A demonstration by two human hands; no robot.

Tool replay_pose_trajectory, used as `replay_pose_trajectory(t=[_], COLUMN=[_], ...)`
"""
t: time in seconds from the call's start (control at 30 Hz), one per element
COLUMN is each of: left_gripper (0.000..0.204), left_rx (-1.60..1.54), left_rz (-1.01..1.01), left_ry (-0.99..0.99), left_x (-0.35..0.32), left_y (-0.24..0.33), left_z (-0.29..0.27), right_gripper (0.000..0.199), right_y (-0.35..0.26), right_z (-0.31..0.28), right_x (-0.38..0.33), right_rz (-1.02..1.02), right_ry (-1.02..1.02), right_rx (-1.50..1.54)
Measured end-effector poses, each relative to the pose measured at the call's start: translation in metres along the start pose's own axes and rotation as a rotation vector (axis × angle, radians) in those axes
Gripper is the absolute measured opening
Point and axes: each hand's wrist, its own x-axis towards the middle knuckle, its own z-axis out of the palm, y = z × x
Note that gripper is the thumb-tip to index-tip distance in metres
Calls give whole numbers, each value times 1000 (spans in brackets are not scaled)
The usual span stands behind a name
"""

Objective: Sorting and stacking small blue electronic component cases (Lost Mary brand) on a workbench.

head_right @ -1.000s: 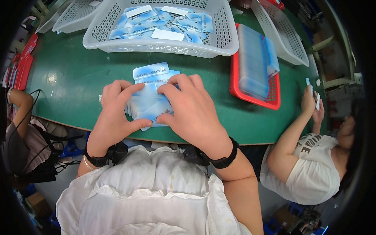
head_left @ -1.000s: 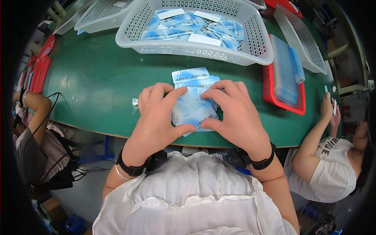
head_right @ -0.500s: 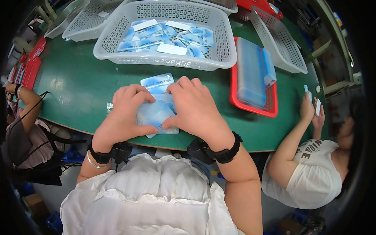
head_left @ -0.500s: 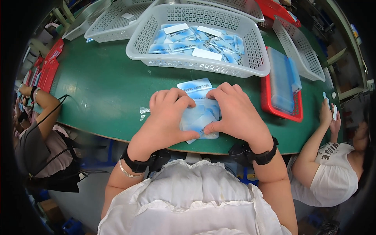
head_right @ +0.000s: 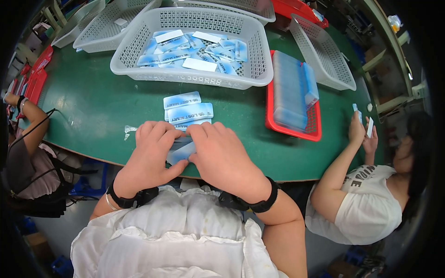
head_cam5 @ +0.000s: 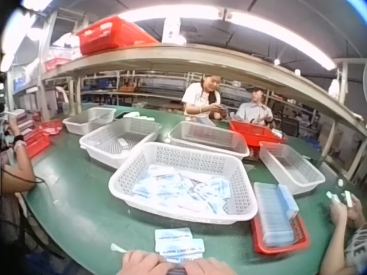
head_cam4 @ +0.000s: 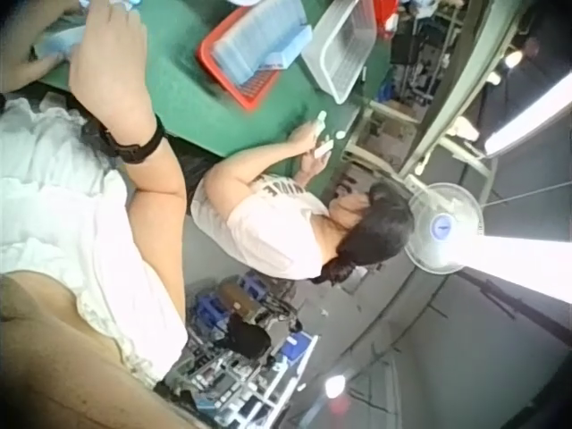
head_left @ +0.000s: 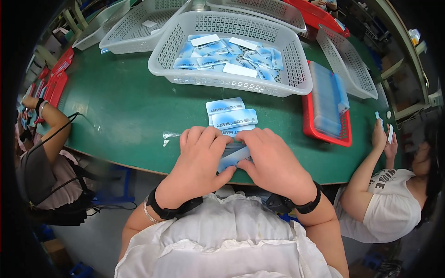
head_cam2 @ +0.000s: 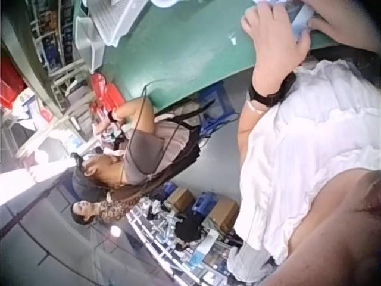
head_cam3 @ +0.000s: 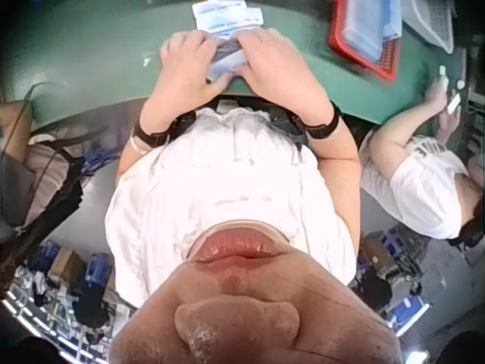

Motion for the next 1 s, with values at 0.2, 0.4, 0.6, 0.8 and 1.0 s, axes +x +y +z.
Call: replay_pose_trajectory(t=[0.2, 0.4, 0.6, 0.8, 1.0], left_gripper=[50, 52, 47, 39, 41], left_rx=[-76, -204, -336, -269, -168], left_rz=[34, 40, 13, 23, -69], left_ry=[-27, 42, 7, -33, -16], left_x=[-7, -10, -9, 3, 7], left_y=[-7, -3, -9, -12, -20], left_z=[9, -7, 16, 9, 5], right_gripper=[53, 58, 75, 47, 47], right_y=[5, 5, 12, 46, 49], right_z=[25, 18, 6, -5, 0], right_x=[-14, -12, 1, 66, 71], right_rz=[-90, -103, -187, -320, -267], right_ry=[140, 138, -1, 174, 20], right_rx=[29, 218, 350, -123, -231])
